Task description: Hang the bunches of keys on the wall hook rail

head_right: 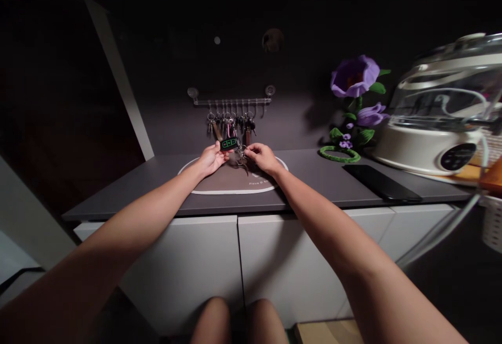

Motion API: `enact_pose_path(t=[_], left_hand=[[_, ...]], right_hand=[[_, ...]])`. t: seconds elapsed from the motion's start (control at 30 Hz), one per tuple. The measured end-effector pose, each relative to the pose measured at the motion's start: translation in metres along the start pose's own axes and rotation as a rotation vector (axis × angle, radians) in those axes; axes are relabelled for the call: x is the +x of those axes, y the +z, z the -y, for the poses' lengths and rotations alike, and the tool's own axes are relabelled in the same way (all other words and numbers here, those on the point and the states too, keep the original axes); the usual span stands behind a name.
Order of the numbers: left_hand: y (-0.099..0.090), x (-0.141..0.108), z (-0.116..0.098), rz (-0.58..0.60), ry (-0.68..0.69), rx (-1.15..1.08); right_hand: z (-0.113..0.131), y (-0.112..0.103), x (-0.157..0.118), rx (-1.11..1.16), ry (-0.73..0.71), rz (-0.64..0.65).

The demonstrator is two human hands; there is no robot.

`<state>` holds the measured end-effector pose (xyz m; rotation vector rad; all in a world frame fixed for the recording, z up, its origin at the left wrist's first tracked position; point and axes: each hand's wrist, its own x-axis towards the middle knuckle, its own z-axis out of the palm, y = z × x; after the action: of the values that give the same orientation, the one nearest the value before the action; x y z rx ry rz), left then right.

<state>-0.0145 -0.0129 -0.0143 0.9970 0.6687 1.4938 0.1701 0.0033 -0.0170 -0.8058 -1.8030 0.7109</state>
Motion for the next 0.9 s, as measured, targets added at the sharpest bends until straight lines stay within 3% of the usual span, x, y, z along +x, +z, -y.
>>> enact_pose_path(t=[0.23,0.47,0.63,0.9], left_hand=[[-0.001,0.001,0.003,-0.016,-0.014,0.013],[0.007,-0.006,0.007,0.043,-0.103,0.148],[0.007,-0.008,0.010,0.093,-0.083,0.255],[0.005,-0.007,0.020,0.248,0.086,0.756]], right_hand=[[0.008,-0.004,0.002,0.282,0.047,-0.138],[0.003,-0.006,0.003,0.354,0.037,-0.167],[0.002,-0.007,0.004,0.380,0.046,-0.195],[0.001,-0.011,0.007,0.418,0.047,-0.203]])
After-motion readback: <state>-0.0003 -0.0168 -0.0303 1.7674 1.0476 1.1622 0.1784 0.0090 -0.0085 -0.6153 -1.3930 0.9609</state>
